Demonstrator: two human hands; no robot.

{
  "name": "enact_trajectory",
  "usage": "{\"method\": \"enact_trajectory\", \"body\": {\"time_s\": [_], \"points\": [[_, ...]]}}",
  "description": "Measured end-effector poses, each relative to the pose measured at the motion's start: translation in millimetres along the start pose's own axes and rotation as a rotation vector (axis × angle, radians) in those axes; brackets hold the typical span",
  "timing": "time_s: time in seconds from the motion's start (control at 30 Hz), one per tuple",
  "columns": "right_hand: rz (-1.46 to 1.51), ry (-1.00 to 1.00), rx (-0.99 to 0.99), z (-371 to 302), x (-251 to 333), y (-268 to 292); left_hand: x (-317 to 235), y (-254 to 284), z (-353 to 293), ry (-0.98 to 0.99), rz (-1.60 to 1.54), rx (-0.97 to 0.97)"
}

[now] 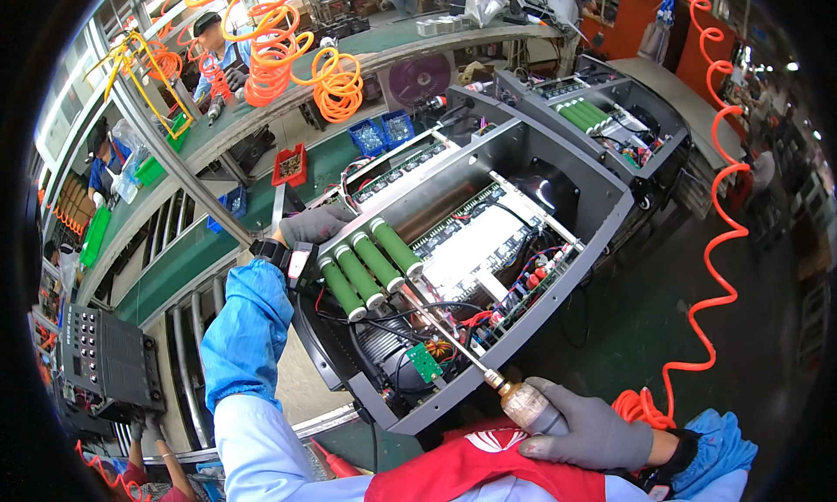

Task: Assembling and testing an electronic power unit on a production line using various tools.

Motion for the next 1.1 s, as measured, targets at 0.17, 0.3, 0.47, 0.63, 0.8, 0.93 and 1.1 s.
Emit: {"method": "enact_trajectory", "body": {"time_s": [0.17,0.3,0.47,0.63,0.8,0.93,1.1], "points": [[-0.025,-0.013,0.007,-2,6,-1,-4,1,-7,0.302,-0.295,-0.069],[-0.026,-0.031,0.012,-3,11,-1,6,-2,-3,0.289,-0.323,-0.081],[-0.016,-0.028,0.01,-3,10,-3,7,-4,-3,0.35,-0.335,-0.081],[-0.051,-0.03,0.004,-4,13,-4,-2,-5,-4,0.35,-0.383,-0.105],[-0.031,-0.02,-0.001,-3,13,-5,5,-6,-5,0.333,-0.356,-0.127],[-0.017,-0.023,0.009,-3,15,-4,3,-7,-5,0.373,-0.395,-0.138],[0.011,0.0,0.004,-1,12,-5,-2,-3,-4,0.391,-0.327,-0.116]]}}
Point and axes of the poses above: each hand's wrist, its own z-axis towards the middle knuckle, its own y-axis out of the back of the hand, x = y × z, the point moved 2 cm from there along z, towards the middle knuckle, and after that the axes turned 1 degree about y, right-handed, at the moved point
